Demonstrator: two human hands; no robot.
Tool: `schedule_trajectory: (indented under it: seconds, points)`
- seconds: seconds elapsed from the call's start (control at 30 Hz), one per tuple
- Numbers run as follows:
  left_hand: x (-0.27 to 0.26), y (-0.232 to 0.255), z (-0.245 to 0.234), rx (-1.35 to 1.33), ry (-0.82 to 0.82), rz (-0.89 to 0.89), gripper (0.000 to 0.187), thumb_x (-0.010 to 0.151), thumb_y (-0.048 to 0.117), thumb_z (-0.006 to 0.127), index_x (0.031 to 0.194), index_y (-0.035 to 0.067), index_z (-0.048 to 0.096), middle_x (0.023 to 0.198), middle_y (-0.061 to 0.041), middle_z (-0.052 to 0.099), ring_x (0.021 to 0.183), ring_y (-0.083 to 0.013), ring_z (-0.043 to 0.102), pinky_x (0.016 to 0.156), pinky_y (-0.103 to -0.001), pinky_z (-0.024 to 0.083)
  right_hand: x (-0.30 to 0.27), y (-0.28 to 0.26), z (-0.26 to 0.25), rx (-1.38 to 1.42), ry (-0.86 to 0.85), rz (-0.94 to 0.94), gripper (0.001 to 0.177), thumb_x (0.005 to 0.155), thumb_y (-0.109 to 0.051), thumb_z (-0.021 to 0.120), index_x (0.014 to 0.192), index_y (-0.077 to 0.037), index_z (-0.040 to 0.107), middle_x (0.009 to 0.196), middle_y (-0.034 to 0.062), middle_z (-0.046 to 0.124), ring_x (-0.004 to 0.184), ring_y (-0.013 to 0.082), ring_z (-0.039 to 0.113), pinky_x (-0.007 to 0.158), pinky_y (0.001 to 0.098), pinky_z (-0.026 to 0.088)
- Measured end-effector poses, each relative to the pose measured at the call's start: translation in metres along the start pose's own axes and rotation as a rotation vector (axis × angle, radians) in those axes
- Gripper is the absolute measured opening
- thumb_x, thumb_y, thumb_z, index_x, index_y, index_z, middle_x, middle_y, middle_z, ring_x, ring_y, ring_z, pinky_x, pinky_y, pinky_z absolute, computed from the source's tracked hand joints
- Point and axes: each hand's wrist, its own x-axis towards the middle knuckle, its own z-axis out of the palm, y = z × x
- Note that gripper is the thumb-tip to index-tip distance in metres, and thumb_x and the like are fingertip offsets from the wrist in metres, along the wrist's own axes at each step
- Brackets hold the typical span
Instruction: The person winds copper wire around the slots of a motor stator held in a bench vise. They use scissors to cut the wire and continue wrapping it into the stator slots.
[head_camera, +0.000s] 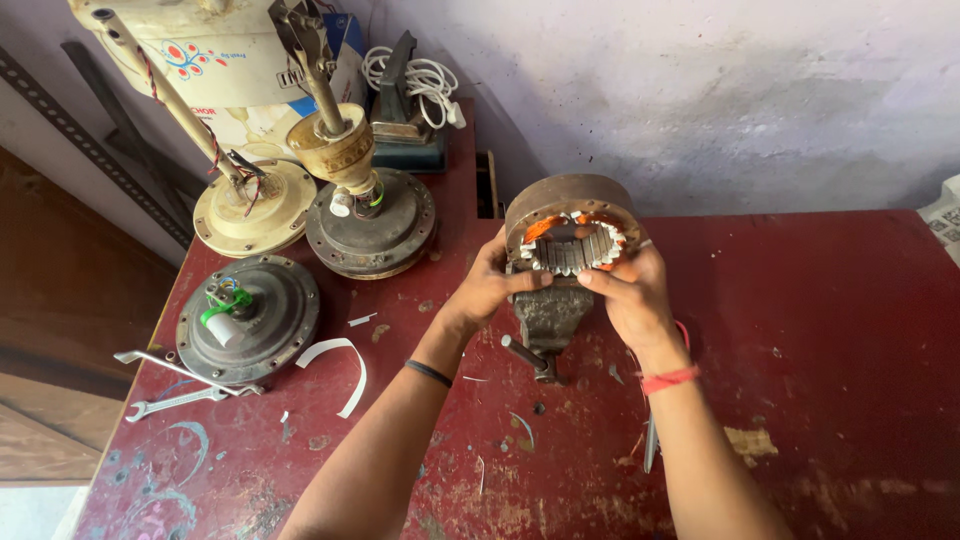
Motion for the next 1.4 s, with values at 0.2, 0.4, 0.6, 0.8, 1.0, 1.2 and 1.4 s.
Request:
schedule_trajectory:
  seconds: [0.2,0.4,0.6,0.8,1.0,1.2,1.4]
  points:
    - [-0.001,0.006,0.002,0.080,-0.010,0.069,0.070,0.075,0.006,0.087,0.140,0.004,0.060,0.148,0.000,0.049,0.142,-0.0205,0.045,0.121,-0.036,0.035,-0.027,0.001,0.013,-0.235,0.253,0.023,0.065,0.079,0.004,0.077,0.137,-0.001,0.050,0.127,0.0111,0.064,0.120,0.0185,0.063,0.106,0.0364,0.053]
    - [0.000,0.009,0.003,0.079,-0.019,0.061,0.077,0.075,0.009,0.087,0.145,0.007,0.057,0.155,-0.003,0.044,0.149,-0.0241,0.040,0.126,-0.040,0.031,-0.053,0.011,0.020,-0.568,0.435,-0.004,0.031,0.088,-0.005,0.080,0.113,0.004,0.065,0.101,0.0082,0.073,0.092,0.0139,0.071,0.084,0.0312,0.062]
    - [0.003,0.017,-0.009,0.296,-0.090,0.004,0.081,0.072,0.012,0.088,0.147,0.008,0.056,0.161,-0.006,0.039,0.153,-0.0277,0.034,0.127,-0.044,0.028,-0.060,0.015,0.019,-0.659,0.491,-0.011,0.014,0.095,-0.010,0.075,0.099,0.003,0.071,0.085,0.0036,0.069,0.072,0.0080,0.066,0.066,0.0241,0.058]
    - [0.039,0.025,-0.063,-0.039,-0.341,-0.198,0.062,0.078,0.011,0.066,0.140,0.002,0.062,0.145,-0.012,0.056,0.131,-0.0290,0.056,0.108,-0.044,0.049,-0.063,0.020,0.019,-0.673,0.514,-0.012,0.013,0.096,-0.011,0.074,0.092,0.001,0.069,0.078,0.0017,0.068,0.067,0.0058,0.064,0.061,0.0222,0.055]
    - [0.076,0.013,-0.063,0.350,-0.427,-0.089,0.047,0.091,0.020,0.050,0.125,-0.007,0.068,0.123,-0.016,0.073,0.109,-0.0241,0.069,0.098,-0.034,0.052,-0.058,0.022,0.029,-0.658,0.583,-0.049,0.015,0.098,-0.007,0.074,0.086,-0.001,0.066,0.073,-0.0028,0.061,0.063,0.0002,0.050,0.054,0.0188,0.037]
    - [0.082,0.020,-0.054,0.397,-0.413,-0.100,0.046,0.098,0.021,0.043,0.121,-0.008,0.069,0.116,-0.021,0.076,0.103,-0.0250,0.069,0.097,-0.035,0.052,-0.052,0.021,0.038,-0.713,0.607,-0.057,0.016,0.096,-0.004,0.074,0.083,-0.002,0.066,0.071,-0.0056,0.062,0.063,-0.0019,0.048,0.055,0.0175,0.033]
    - [0.087,0.018,-0.046,0.361,-0.402,-0.106,0.045,0.103,0.022,0.041,0.126,-0.007,0.066,0.121,-0.022,0.071,0.107,-0.0288,0.067,0.098,-0.038,0.052,-0.050,0.026,0.042,-0.676,0.644,-0.083,0.018,0.096,-0.002,0.074,0.081,-0.001,0.065,0.069,-0.0064,0.058,0.062,-0.0022,0.043,0.055,0.0187,0.029]
